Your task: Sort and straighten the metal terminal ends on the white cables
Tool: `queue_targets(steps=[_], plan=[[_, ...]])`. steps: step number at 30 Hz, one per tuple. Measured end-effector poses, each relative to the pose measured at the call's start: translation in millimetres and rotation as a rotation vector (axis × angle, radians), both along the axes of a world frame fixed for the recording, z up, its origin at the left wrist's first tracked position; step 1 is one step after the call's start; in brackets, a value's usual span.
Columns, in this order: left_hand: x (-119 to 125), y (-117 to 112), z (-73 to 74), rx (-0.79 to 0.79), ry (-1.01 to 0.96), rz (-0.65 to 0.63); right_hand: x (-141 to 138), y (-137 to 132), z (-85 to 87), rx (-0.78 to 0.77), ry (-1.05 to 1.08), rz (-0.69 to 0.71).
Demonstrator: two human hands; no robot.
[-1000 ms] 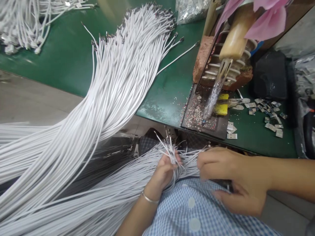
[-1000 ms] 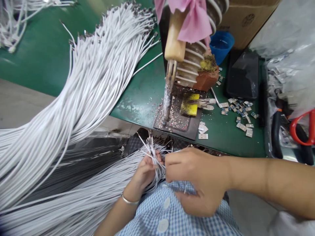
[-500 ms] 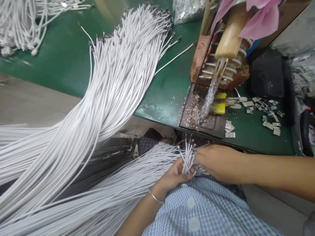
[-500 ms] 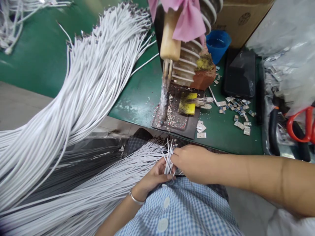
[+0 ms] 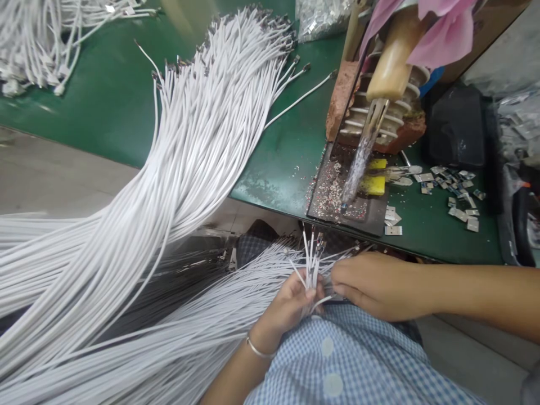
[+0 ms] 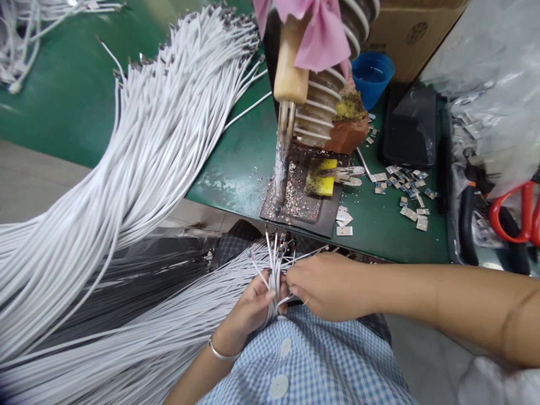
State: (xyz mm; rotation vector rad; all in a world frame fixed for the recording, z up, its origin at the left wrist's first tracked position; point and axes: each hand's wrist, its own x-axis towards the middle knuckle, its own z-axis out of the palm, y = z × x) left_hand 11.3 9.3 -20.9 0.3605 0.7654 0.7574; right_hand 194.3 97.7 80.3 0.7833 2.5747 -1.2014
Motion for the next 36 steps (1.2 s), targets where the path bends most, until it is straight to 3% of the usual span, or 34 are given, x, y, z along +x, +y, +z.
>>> queue_targets(steps=[6, 10, 16, 22, 27, 36], plan=[[-0.1, 7.4, 15.8, -0.004, 0.11, 0.15, 0.4, 6.1, 6.4, -0.159, 0.162, -0.161], [-2.7, 7.8, 18.3, 0.034, 0.148, 0.171, 0.7, 5.5, 4.8, -0.188, 0.209, -0.228], [-5.9, 3.9, 19.9, 0.089, 0.151, 0.135, 0.6, 3.9, 3.1, -0.196, 0.236, -0.331], [-5.2, 0.5, 25.8, 0.128, 0.178, 0.01, -0.1, 5.2, -0.6, -0.199, 0.299, -0.318], [-5.6, 0.3, 27.6, 0.1, 0.187, 0.004, -1.0, 6.7, 4.4, -0.248, 0.281, -0.378], [-10.2, -1.1, 27.8, 0.23, 0.33, -0.036, 0.0, 6.4, 5.1, -0.317, 0.286, -0.399]])
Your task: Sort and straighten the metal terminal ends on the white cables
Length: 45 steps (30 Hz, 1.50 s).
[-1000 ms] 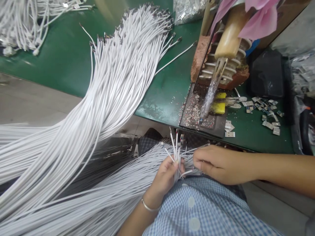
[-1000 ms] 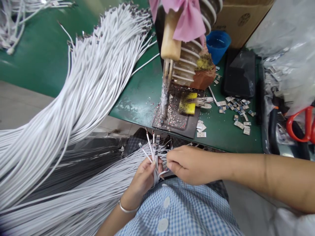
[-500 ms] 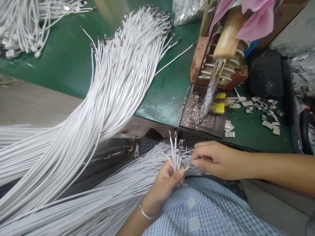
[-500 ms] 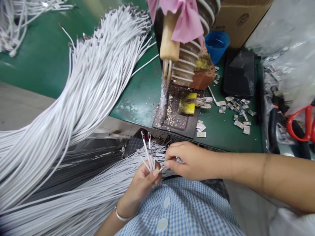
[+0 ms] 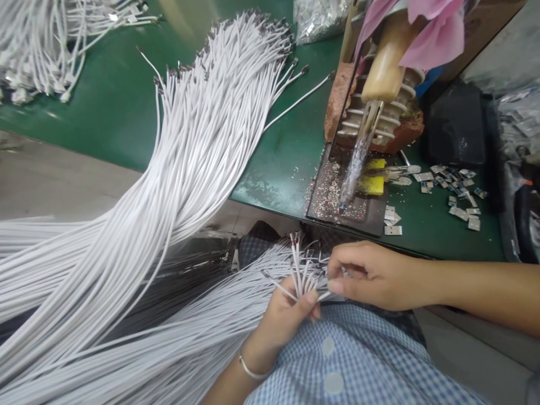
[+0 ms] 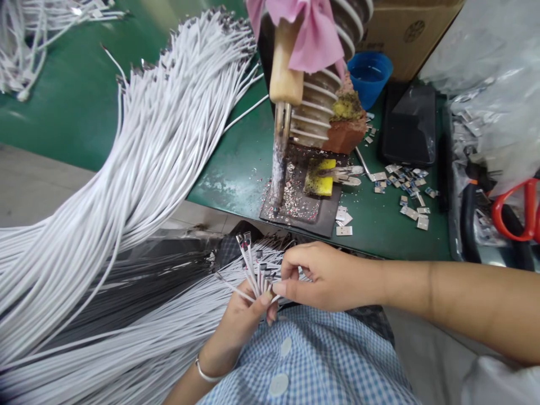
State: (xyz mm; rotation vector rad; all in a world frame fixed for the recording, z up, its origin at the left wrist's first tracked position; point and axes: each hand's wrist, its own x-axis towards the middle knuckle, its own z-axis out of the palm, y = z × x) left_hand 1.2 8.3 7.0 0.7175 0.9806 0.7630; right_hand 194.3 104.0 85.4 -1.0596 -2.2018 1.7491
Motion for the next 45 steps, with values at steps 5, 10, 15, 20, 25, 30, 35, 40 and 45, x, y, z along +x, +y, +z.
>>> queue_targets(steps=[5, 10, 15, 20, 25, 30, 35, 40, 45], plan=[[1.6, 0.0, 1.5, -0.027, 0.012, -0.109, -0.8, -0.8, -3.4, 0.065, 0.02, 0.016], [5.0, -0.8, 2.1, -0.037, -0.045, -0.107, 0.0, -0.1, -3.4, 0.106, -0.037, 0.033], [4.7, 1.5, 6.4, -0.002, -0.058, -0.083, -0.5, 1.2, -1.6, 0.023, -0.067, 0.04], [5.0, 2.3, 6.8, 0.02, -0.072, -0.025, -1.0, 1.2, 0.6, -0.068, -0.057, 0.013], [5.0, -0.2, 4.4, -0.007, -0.025, 0.016, -0.1, 1.9, 1.1, -0.067, -0.044, 0.02], [4.8, -1.0, 1.9, -0.023, -0.042, 0.04, -0.2, 2.5, 0.7, -0.058, -0.029, 0.038], [5.5, 2.9, 5.7, -0.002, -0.058, 0.017, -0.6, 2.2, 0.7, -0.056, -0.002, 0.036], [6.1, 6.4, 11.2, -0.041, -0.054, -0.011, 0.1, 2.1, 1.8, -0.021, -0.003, 0.022], [4.4, 1.9, 7.9, -0.025, -0.049, -0.002, 0.1, 1.3, 0.5, 0.062, 0.003, 0.018]])
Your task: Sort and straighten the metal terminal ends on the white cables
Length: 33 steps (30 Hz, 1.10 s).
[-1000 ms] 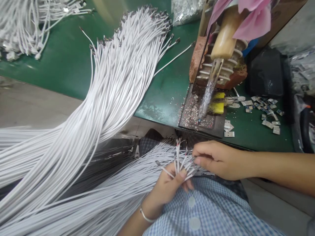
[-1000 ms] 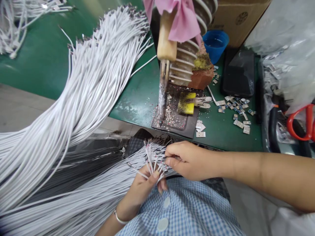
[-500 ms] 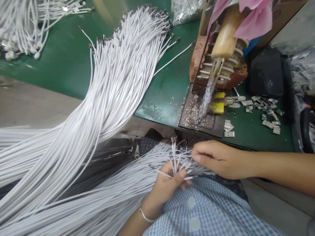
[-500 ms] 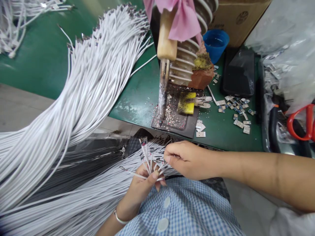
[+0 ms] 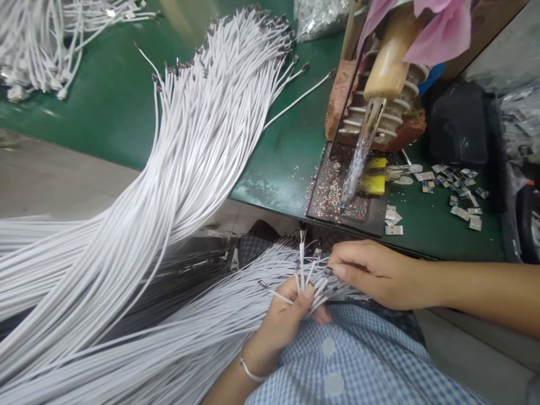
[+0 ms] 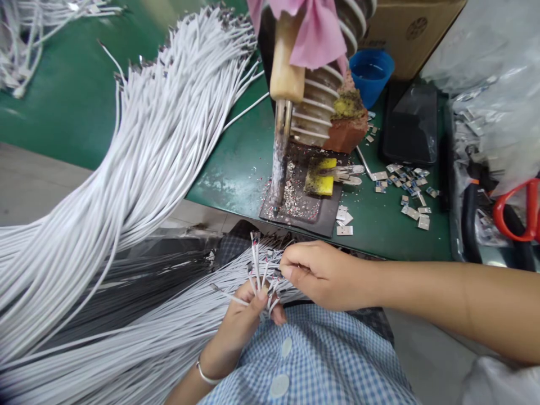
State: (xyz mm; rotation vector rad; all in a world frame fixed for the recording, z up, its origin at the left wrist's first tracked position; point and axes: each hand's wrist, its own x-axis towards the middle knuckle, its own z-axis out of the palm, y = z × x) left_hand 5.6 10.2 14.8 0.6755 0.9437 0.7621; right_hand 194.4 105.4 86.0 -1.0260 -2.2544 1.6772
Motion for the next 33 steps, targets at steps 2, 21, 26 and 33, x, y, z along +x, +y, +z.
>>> queue_targets(steps=[2, 21, 26, 33], plan=[[-0.5, -2.4, -1.7, 0.005, 0.017, 0.005, 0.1, -0.9, -0.7, 0.036, 0.003, -0.003], [-0.6, -1.5, 4.7, 0.028, 0.06, -0.147, -0.1, -3.4, -3.6, 0.065, 0.016, -0.059], [1.4, -2.2, 4.7, -0.058, -0.018, -0.082, -0.4, -2.2, 0.6, 0.04, 0.011, -0.048], [2.3, -0.5, 6.3, 0.059, 0.027, -0.304, -1.6, -2.5, -0.6, -0.024, 0.013, -0.089]])
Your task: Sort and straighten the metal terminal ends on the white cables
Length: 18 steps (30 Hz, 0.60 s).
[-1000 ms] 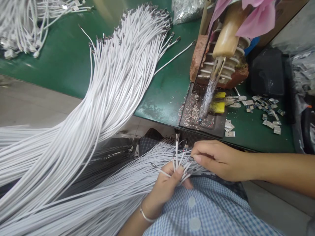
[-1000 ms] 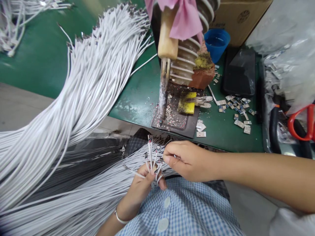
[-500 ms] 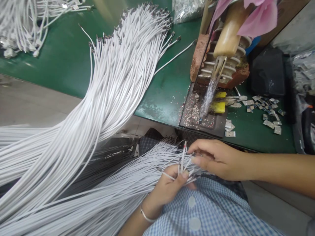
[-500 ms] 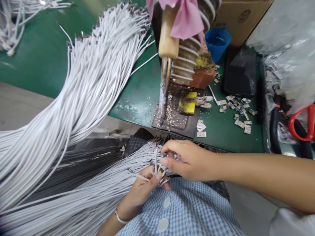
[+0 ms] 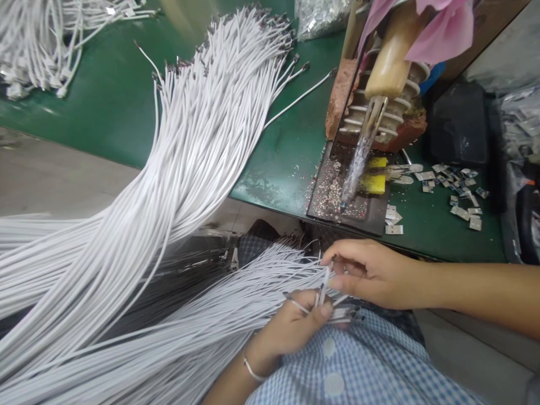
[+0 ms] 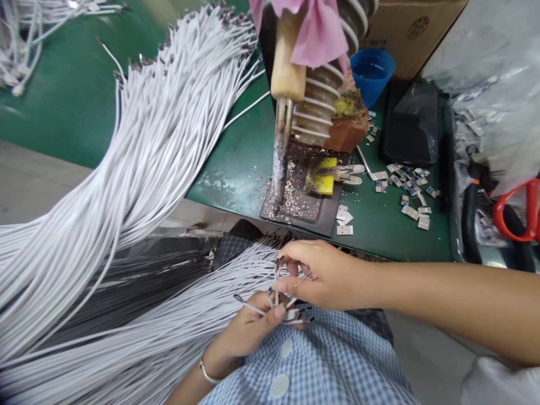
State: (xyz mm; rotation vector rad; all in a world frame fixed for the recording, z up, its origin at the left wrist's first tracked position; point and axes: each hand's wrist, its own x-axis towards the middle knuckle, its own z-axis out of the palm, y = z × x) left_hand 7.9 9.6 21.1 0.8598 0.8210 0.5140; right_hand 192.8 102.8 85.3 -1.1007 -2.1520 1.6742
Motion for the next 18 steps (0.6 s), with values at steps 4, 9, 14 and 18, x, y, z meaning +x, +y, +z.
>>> queue_targets(steps=[4, 9, 14, 18], plan=[[0.5, -2.3, -1.6, 0.024, 0.034, -0.021, -0.9, 0.2, -0.6, 0.038, 0.026, 0.023], [-0.9, -4.7, -2.1, 0.017, -0.014, 0.06, 0.6, 0.3, -0.6, 0.004, 0.013, 0.04], [-0.2, -2.3, -0.1, 0.031, -0.022, 0.055, 1.0, -0.3, 2.0, -0.044, 0.019, 0.024], [0.3, -0.8, -1.8, 0.12, 0.133, -0.007, 1.1, -2.5, 0.9, -0.146, 0.044, -0.053]])
